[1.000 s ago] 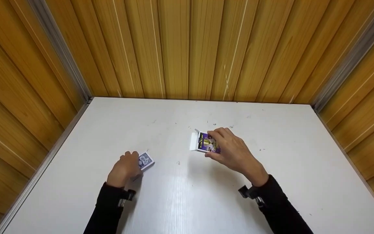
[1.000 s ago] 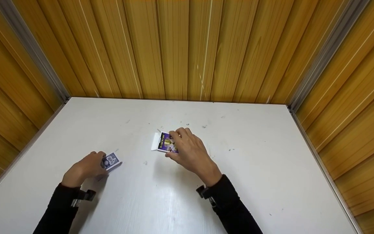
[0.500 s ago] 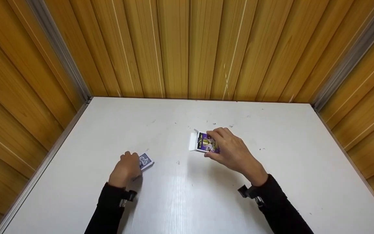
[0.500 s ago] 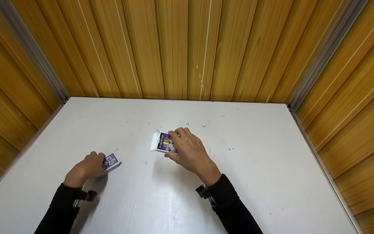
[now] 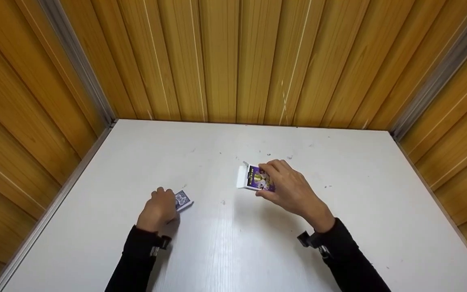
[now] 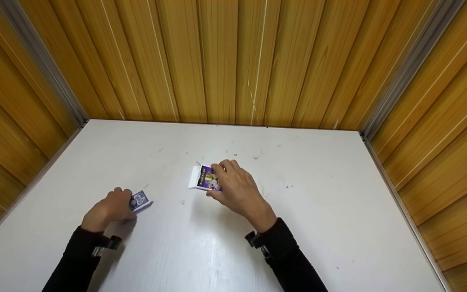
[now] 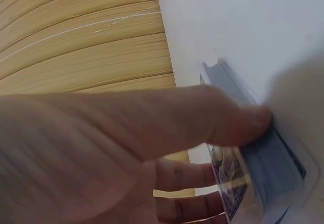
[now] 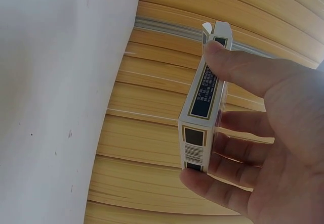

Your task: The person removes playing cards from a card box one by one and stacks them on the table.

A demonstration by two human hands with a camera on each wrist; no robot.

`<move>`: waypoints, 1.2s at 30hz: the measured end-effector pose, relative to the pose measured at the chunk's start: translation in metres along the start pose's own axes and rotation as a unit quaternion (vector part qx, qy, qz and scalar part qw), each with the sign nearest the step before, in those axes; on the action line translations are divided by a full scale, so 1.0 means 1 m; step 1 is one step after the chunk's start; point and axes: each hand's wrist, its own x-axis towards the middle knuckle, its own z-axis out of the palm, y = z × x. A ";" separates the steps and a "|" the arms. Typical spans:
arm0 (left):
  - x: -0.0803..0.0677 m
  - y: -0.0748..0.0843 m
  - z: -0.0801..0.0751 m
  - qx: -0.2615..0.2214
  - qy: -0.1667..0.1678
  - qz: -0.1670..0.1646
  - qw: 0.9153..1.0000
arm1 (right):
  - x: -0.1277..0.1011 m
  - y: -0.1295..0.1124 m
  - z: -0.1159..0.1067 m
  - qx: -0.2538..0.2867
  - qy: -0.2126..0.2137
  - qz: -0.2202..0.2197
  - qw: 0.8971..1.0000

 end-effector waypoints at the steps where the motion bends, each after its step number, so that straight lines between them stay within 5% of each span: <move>1: 0.000 0.000 -0.001 -0.004 -0.001 -0.003 1.000 | 0.000 0.000 0.000 0.000 0.000 0.001 1.000; 6: -0.005 0.003 -0.011 -0.019 0.017 -0.008 1.000 | 0.000 0.001 0.001 0.002 0.003 -0.001 1.000; 11: -0.011 0.020 -0.020 -0.080 0.113 0.046 0.989 | 0.001 0.002 0.001 -0.002 0.001 -0.005 1.000; 15: -0.013 0.048 -0.016 -0.146 0.226 0.137 0.953 | 0.001 0.001 0.001 -0.004 0.005 -0.008 1.000; 18: -0.016 0.070 -0.010 -0.200 0.268 0.212 0.918 | 0.001 0.000 0.002 -0.013 0.011 -0.012 1.000; 20: -0.017 0.081 -0.004 -0.234 0.268 0.246 0.901 | 0.001 -0.003 0.004 -0.023 0.014 -0.018 0.999; 23: -0.017 0.092 0.004 -0.274 0.244 0.264 0.892 | 0.001 -0.010 0.007 -0.034 0.012 -0.035 0.999; 33: -0.016 0.094 0.010 -0.305 0.162 0.252 0.904 | -0.002 -0.034 0.012 -0.013 0.003 -0.095 0.995; 36: -0.016 0.089 0.009 -0.331 0.123 0.250 0.902 | -0.003 -0.038 0.011 -0.011 0.002 -0.103 0.995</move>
